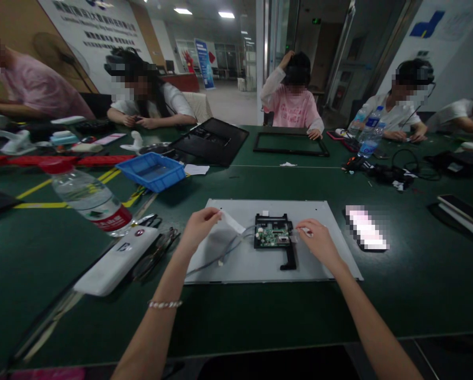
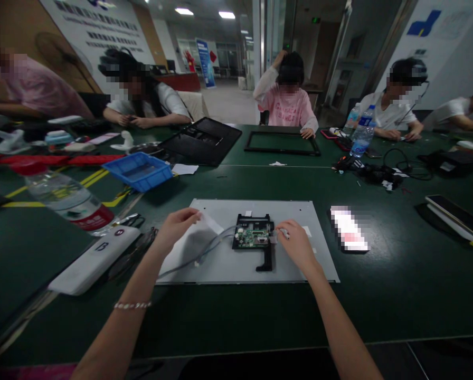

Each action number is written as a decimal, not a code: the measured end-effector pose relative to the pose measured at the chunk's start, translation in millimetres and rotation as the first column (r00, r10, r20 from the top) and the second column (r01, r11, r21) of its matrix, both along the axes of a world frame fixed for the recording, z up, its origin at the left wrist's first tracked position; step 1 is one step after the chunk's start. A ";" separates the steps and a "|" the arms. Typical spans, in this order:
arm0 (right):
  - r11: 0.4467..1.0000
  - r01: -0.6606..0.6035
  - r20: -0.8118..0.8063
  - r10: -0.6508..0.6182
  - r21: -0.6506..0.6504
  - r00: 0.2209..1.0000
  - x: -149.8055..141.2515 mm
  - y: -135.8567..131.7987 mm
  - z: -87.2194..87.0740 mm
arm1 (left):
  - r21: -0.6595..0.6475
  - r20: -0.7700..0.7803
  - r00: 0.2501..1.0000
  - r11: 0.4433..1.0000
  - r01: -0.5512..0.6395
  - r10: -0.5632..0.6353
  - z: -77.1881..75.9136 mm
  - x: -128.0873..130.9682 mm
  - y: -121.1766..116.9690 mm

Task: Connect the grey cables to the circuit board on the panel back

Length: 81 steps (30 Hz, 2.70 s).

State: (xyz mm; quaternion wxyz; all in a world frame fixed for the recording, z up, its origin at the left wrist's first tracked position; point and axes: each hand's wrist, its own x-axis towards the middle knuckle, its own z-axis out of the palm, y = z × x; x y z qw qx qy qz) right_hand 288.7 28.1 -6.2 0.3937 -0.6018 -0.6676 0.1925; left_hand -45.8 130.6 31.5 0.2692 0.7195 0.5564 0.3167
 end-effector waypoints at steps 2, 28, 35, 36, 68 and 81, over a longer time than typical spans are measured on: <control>0.999 0.008 -0.008 -0.008 0.033 1.000 -0.1 0.5 -0.8 | -0.044 0.083 0.996 0.999 -0.002 0.006 4.3 2.1 -4.7; 0.997 0.040 0.118 -0.047 0.061 0.992 12.3 2.7 -4.4 | 0.297 -0.765 0.636 0.932 0.208 0.101 -28.0 63.5 -83.1; 0.998 0.057 0.192 -0.063 0.036 0.979 19.2 2.6 -3.2 | 0.216 -0.667 0.745 0.959 0.186 0.006 -24.6 53.7 -77.7; 0.998 0.051 0.202 -0.055 0.026 0.978 19.0 2.3 -3.4 | 0.205 -0.653 0.757 0.961 0.184 -0.005 -23.6 52.1 -77.3; 0.987 -0.110 0.079 0.120 -0.121 0.990 5.7 -1.1 -7.4 | 0.225 -0.723 0.676 0.876 0.428 -0.144 -8.8 44.6 -73.7; 0.971 0.176 0.231 -0.136 -0.163 0.963 47.0 5.0 -14.3 | 0.292 -0.779 0.621 0.827 0.480 -0.086 -3.0 34.4 -69.0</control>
